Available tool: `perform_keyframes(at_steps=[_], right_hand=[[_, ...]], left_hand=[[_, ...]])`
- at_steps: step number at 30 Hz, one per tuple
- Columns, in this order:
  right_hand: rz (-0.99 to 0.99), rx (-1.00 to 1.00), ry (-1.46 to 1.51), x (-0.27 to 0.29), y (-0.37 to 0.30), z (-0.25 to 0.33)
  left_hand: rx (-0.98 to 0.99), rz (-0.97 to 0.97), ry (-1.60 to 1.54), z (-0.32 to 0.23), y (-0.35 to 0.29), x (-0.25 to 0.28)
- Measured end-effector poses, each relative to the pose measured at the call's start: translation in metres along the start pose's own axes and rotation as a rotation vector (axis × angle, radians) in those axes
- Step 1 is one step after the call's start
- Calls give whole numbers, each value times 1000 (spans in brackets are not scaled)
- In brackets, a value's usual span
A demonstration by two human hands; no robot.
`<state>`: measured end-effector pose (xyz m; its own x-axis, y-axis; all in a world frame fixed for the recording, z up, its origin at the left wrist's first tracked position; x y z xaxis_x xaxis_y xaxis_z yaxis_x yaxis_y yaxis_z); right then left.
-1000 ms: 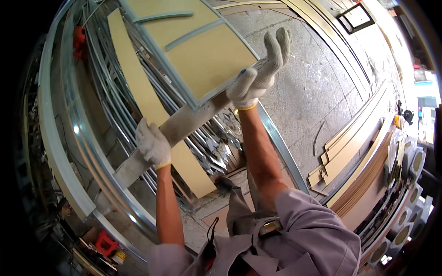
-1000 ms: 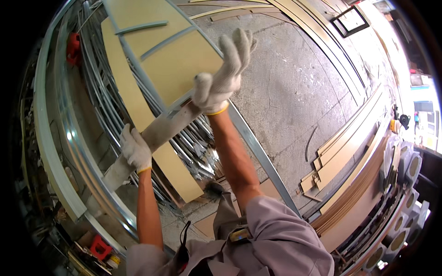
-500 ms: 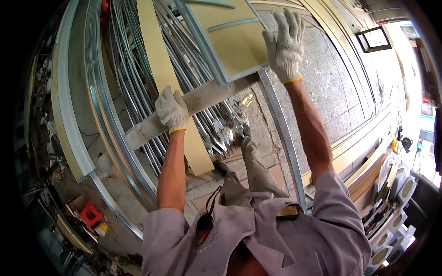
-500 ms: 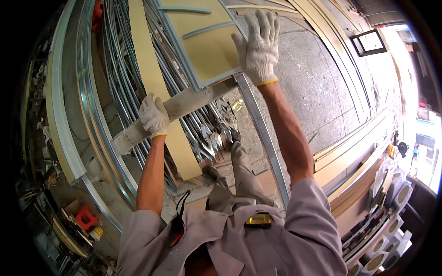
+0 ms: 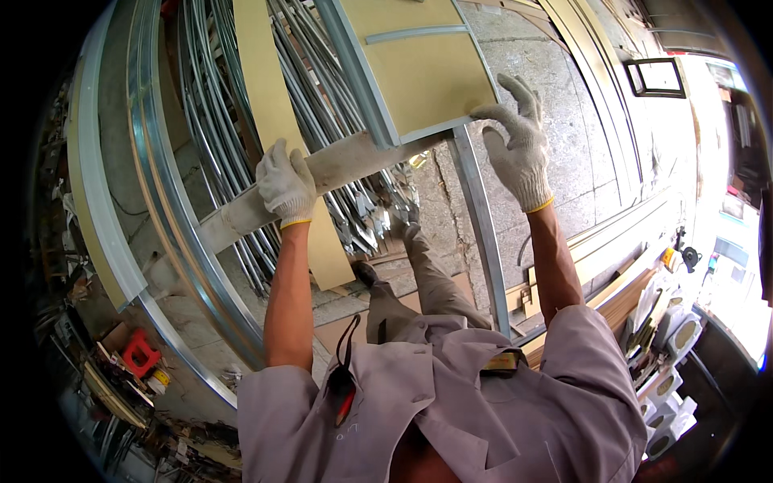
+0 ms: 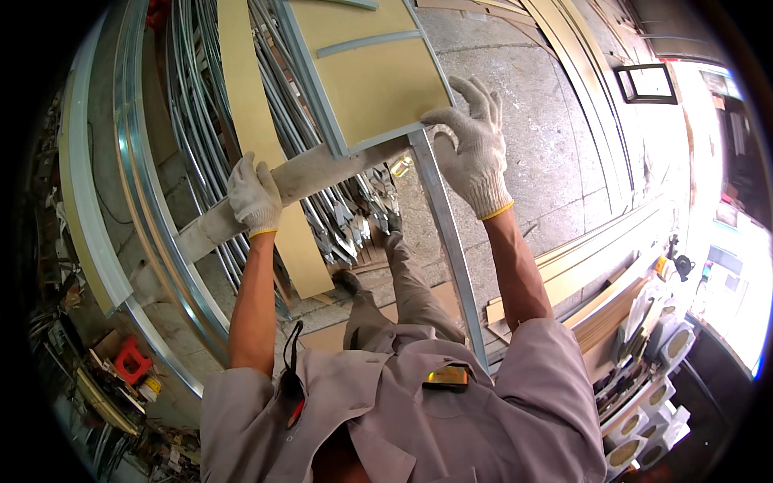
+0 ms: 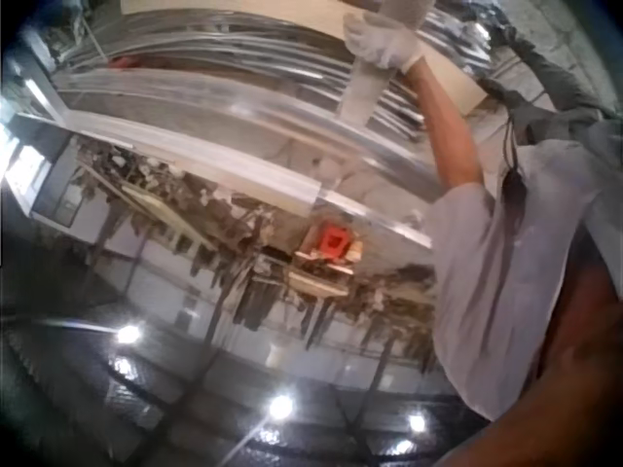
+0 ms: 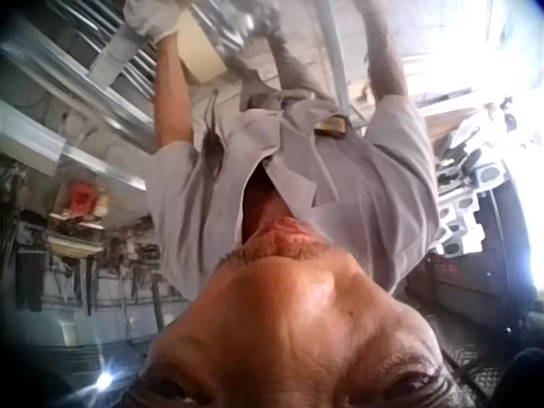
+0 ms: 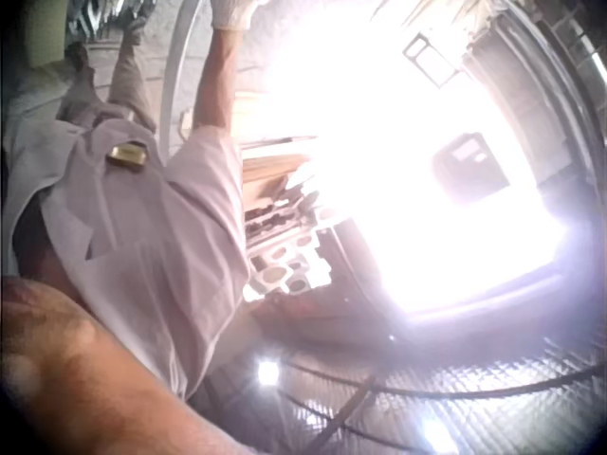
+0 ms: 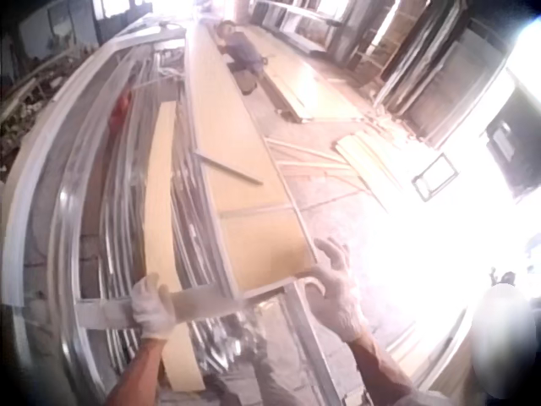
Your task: The person assembles a window frame by inserting metal profiles into a frame structure, applying sealant with a caulking gun, and securing components with a screwdriver. The person repeatedly aligns and fastens parts of the frame.
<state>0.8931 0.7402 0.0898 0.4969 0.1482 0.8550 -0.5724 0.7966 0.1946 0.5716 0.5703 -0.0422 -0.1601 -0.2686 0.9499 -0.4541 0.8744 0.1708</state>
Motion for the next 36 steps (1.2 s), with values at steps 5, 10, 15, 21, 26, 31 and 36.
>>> perform_keyframes(at_steps=[5, 10, 15, 21, 26, 31, 36], right_hand=[[116, -4, -68, 0, 10, 6], [151, 14, -46, -21, 5, 35], [209, 42, 0, -47, 8, 85], [69, -136, 1112, -20, 5, 56], [422, -579, 955, -51, -52, 59], [498, -667, 1030, -86, -63, 69], [353, -653, 1310, -76, -58, 82]], left_hand=[[-27, 4, -9, 1, -1, -1], [-29, -39, -6, 2, -2, -1], [-39, -110, 8, 1, -1, -1], [-6, -101, -9, 0, -2, 3], [-3, -74, -9, -1, -1, 3], [-13, -61, -2, 3, -3, 0], [-14, -57, 18, 5, -3, -3]])
Point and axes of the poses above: each hand's wrist, its own y-axis towards the middle knuckle, its own x-axis out of the back of the hand, z = x × y, the point moved 6 cm from there along y, towards the middle knuckle, and after that the axes turned 9 degrees about z, right-handed, at the moved point
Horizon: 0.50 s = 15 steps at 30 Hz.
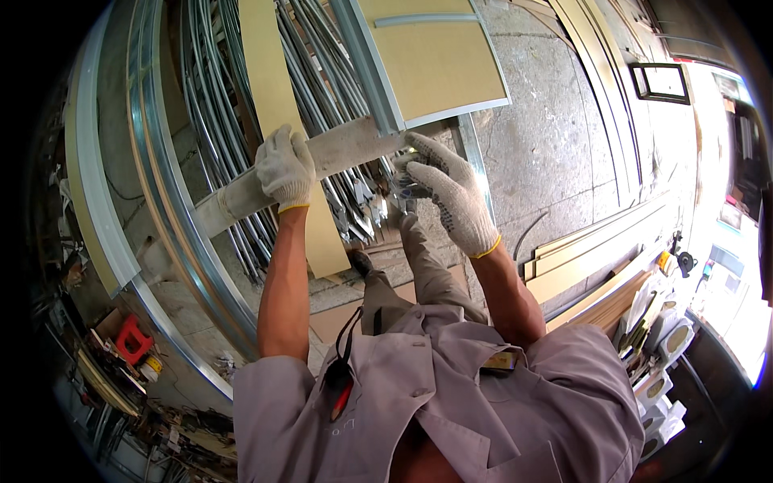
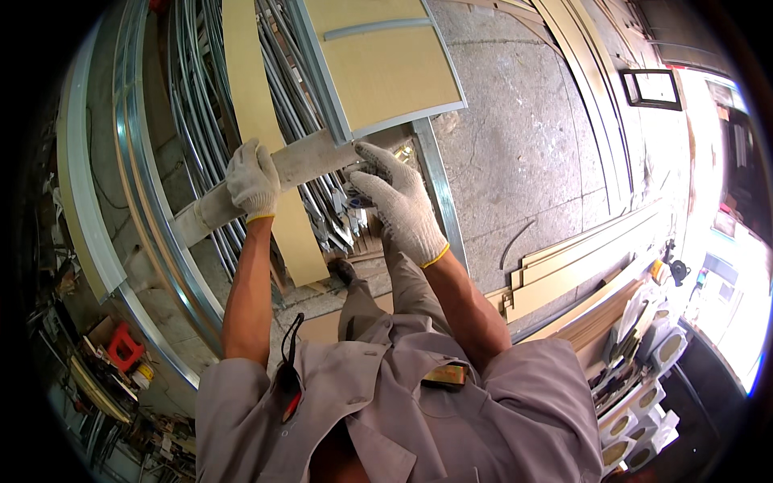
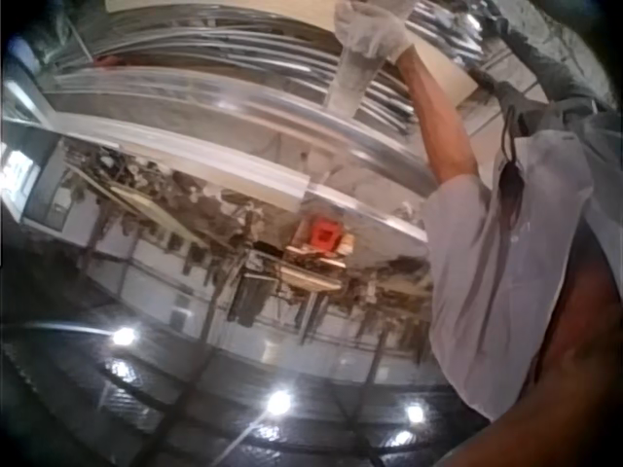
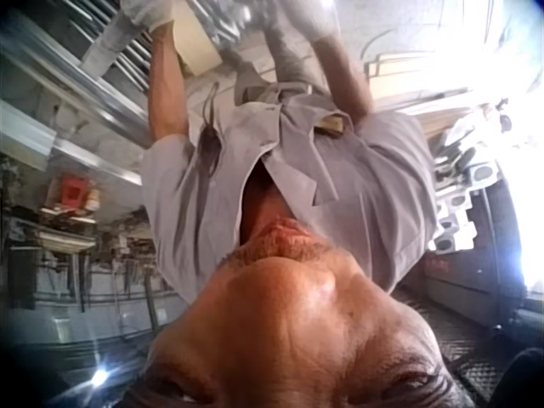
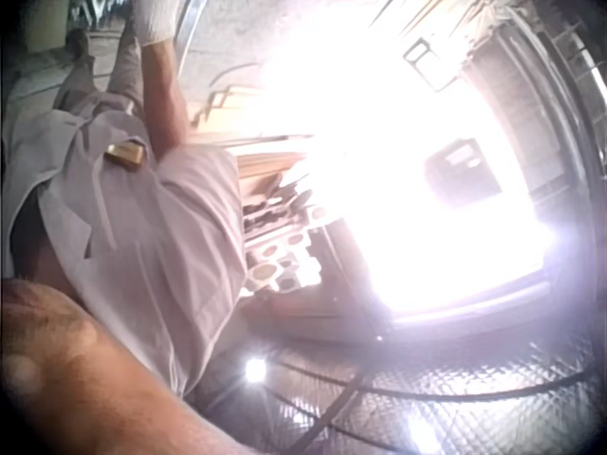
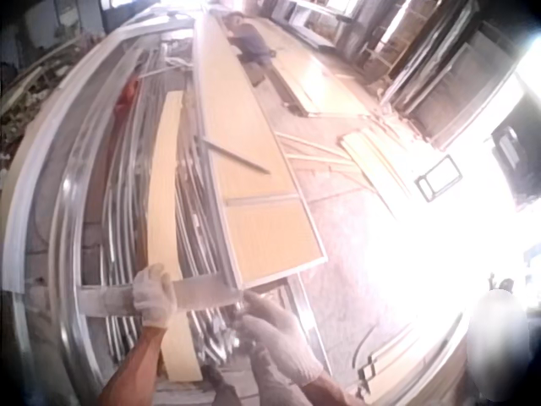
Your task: The person assembles a window frame by inserting metal profiles into a frame structure, applying sealant with a caulking gun, and securing components with a screwdriver. The person repeatedly aligns and fastens parts of the frame.
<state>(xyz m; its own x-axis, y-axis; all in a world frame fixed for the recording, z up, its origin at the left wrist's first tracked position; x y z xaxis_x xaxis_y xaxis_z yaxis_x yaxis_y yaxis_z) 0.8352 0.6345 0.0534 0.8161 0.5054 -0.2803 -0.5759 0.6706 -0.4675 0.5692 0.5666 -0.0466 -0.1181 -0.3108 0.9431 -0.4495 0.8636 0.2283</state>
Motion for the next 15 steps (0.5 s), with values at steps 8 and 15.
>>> perform_keyframes(at_steps=[8, 15], right_hand=[[-62, 50, 91, -19, -11, 0], [-52, 137, 216, -43, -2, -20]], left_hand=[[-19, -24, -6, -1, 0, -2], [-17, -31, -6, 1, -1, -3]])
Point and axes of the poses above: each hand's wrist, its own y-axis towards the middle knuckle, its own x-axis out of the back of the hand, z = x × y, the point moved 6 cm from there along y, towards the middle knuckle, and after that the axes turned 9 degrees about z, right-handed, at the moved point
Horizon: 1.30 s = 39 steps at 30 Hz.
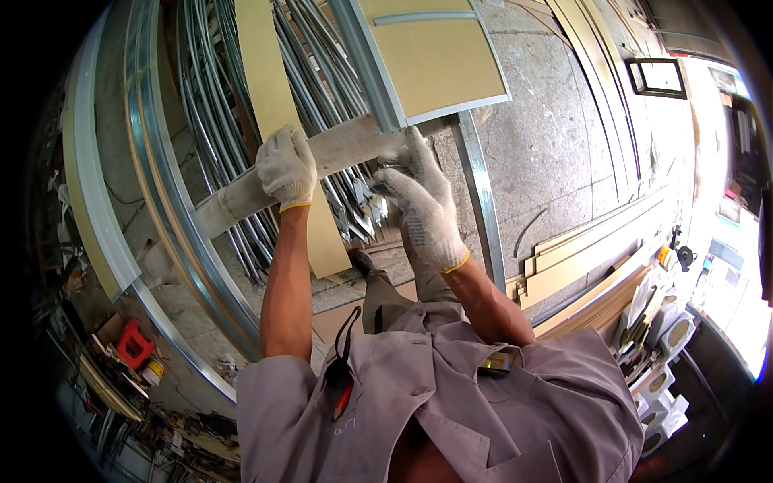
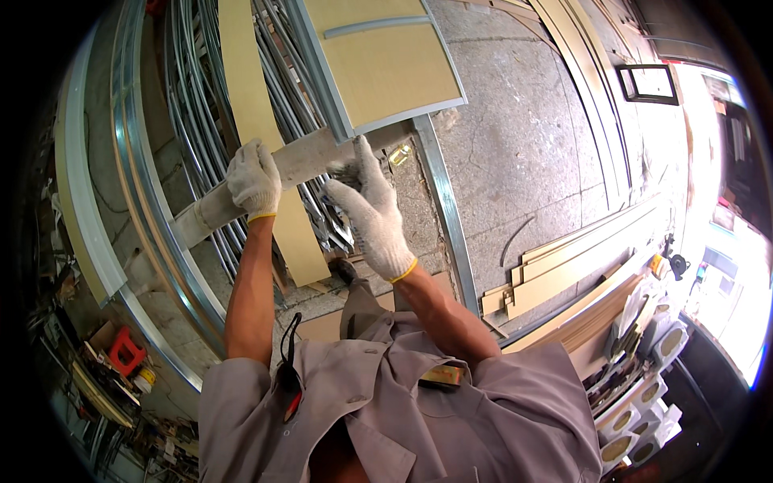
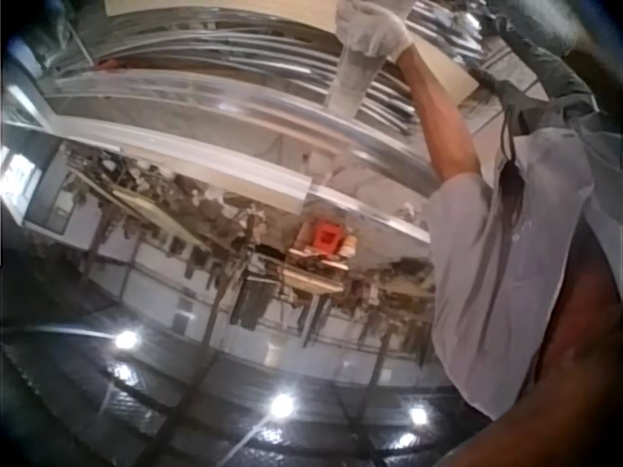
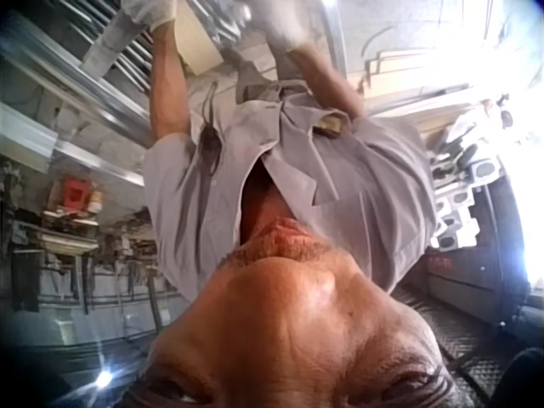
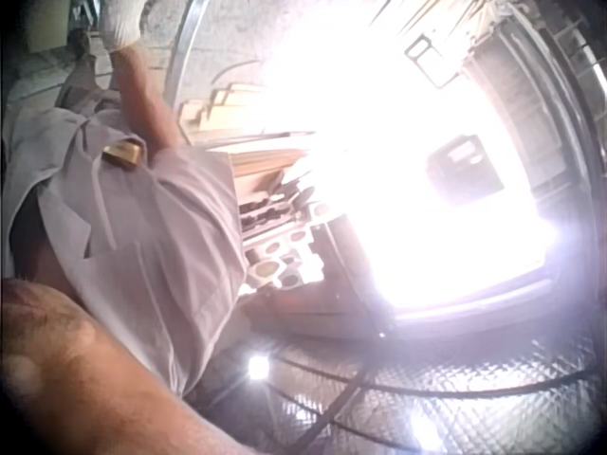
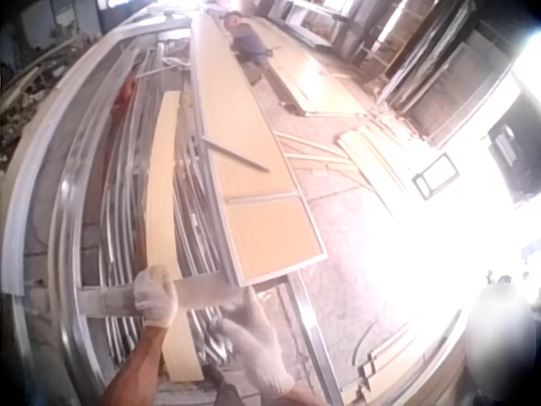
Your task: The person assembles a window frame by inserting metal profiles into a frame structure, applying sealant with a caulking gun, and securing components with a screwdriver. The person repeatedly aligns and fastens parts of the frame.
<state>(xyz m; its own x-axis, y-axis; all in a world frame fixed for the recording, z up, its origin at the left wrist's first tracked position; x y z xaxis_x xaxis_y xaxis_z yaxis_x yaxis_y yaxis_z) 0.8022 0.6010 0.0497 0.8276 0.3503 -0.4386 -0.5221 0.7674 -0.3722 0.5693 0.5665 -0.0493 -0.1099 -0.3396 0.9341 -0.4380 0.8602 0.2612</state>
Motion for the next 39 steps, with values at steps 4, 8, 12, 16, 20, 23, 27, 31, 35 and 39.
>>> perform_keyframes(at_steps=[4, 8, 12, 16, 20, 23, 27, 31, 35, 39], right_hand=[[-13, 92, -336, -24, 7, -19], [65, 63, -707, -13, -3, -26], [-97, -6, -682, 35, -24, -1], [-202, 110, -92, 92, -12, 41], [-206, 170, -176, 102, 4, 29], [-158, 108, 235, 102, 9, 15], [-122, 79, 558, 111, 15, 11], [13, 76, 985, 104, 26, 21], [279, 20, 1346, 98, 27, 22], [310, -34, 1349, 97, 20, 19]], left_hand=[[-4, 3, -11, -5, 2, -2], [-5, 7, -17, -2, 4, -5], [23, 53, 0, -1, -1, -2], [30, 86, 6, -1, -1, -2], [21, 126, -8, -8, 0, -6], [18, 133, -16, -6, 0, -8], [23, 128, -20, -3, -3, -9], [-14, 135, 13, -2, -3, -11], [-3, 121, 11, -7, 2, -8], [20, 119, 29, 1, 0, -10]])
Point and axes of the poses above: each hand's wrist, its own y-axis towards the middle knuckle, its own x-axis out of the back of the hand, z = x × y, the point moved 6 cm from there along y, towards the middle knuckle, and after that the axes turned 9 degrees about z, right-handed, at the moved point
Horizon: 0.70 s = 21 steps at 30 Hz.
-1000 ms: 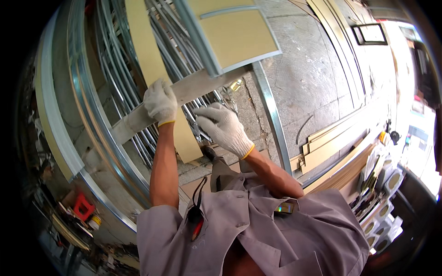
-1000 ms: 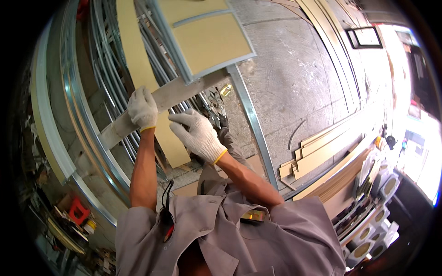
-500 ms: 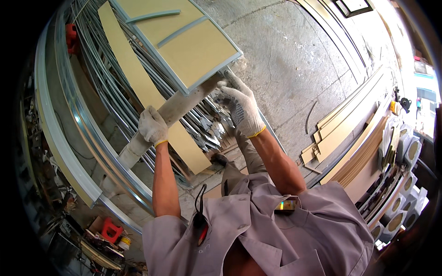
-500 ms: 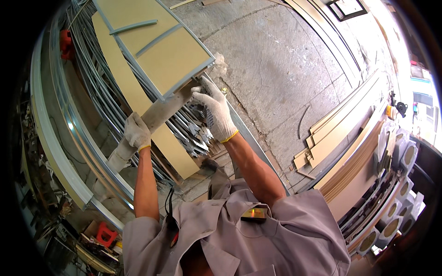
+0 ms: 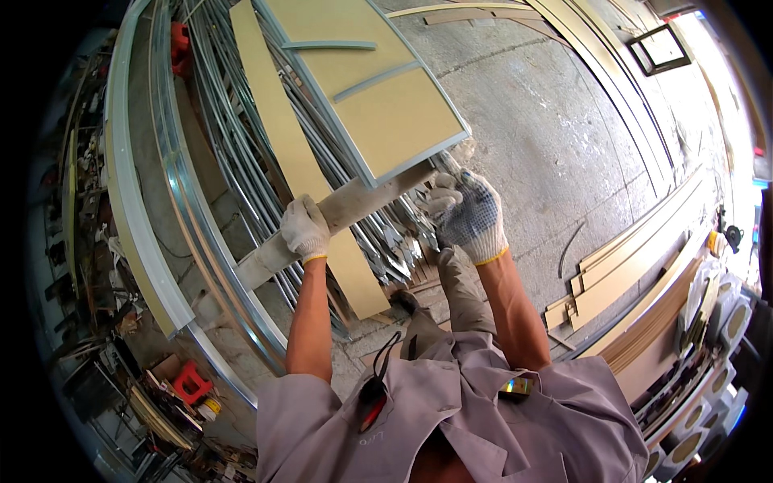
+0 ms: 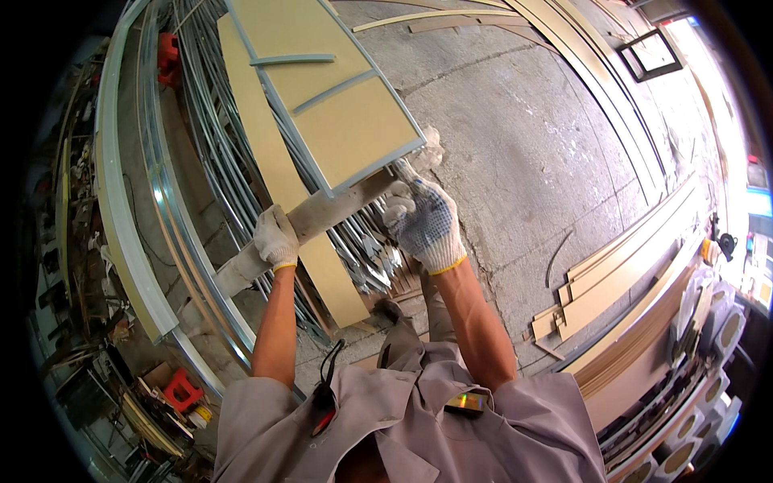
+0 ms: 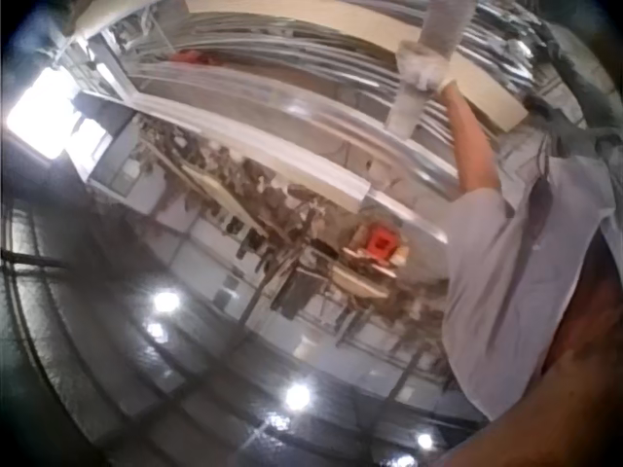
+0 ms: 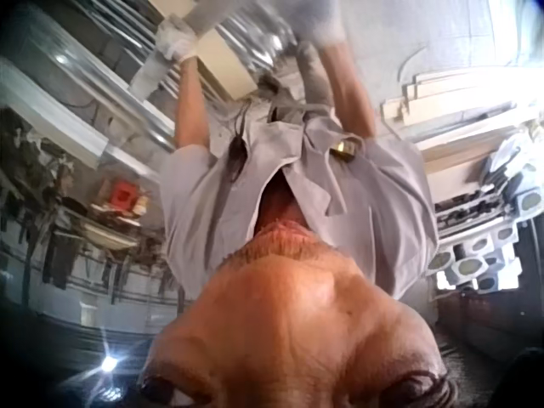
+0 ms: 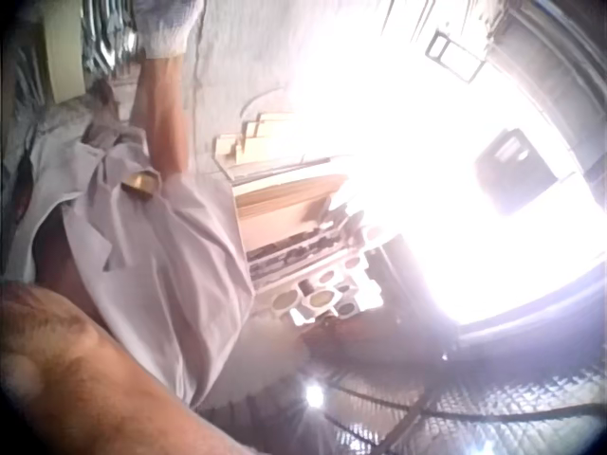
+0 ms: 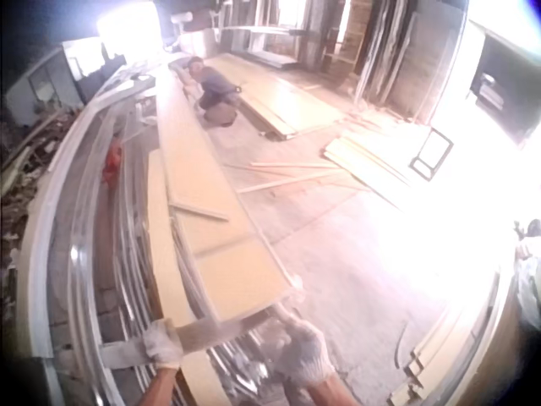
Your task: The person assembles a window frame by inserting metal profiles into a frame structure, applying sealant with a caulking gun, and securing components with a screwdriver. The person repeatedly aligns and fastens parts of the frame.
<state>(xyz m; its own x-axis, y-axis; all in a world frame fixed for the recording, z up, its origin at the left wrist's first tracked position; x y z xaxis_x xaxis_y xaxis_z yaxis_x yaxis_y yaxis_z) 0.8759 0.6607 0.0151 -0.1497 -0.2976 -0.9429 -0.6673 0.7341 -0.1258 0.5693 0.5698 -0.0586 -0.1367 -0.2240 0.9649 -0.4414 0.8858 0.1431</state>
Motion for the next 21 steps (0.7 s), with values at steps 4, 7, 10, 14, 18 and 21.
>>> perform_keyframes(at_steps=[4, 7, 10, 14, 18, 21], right_hand=[[-77, 106, -276, -9, -14, 16], [-130, 211, -781, -25, -16, 47], [-222, 359, -1707, -93, 22, 58], [-21, 580, -2719, -135, 99, 74], [252, 609, -2834, -138, 155, 74], [288, 571, -2764, -142, 180, 67]], left_hand=[[-55, -24, -33, -1, 0, 0], [-45, -25, -37, -1, -2, 2], [-33, -20, -45, 2, -4, 4], [-73, -82, -90, -10, -1, 11], [-43, -70, -96, -7, 2, 11], [-25, -61, -89, -7, 2, 15]])
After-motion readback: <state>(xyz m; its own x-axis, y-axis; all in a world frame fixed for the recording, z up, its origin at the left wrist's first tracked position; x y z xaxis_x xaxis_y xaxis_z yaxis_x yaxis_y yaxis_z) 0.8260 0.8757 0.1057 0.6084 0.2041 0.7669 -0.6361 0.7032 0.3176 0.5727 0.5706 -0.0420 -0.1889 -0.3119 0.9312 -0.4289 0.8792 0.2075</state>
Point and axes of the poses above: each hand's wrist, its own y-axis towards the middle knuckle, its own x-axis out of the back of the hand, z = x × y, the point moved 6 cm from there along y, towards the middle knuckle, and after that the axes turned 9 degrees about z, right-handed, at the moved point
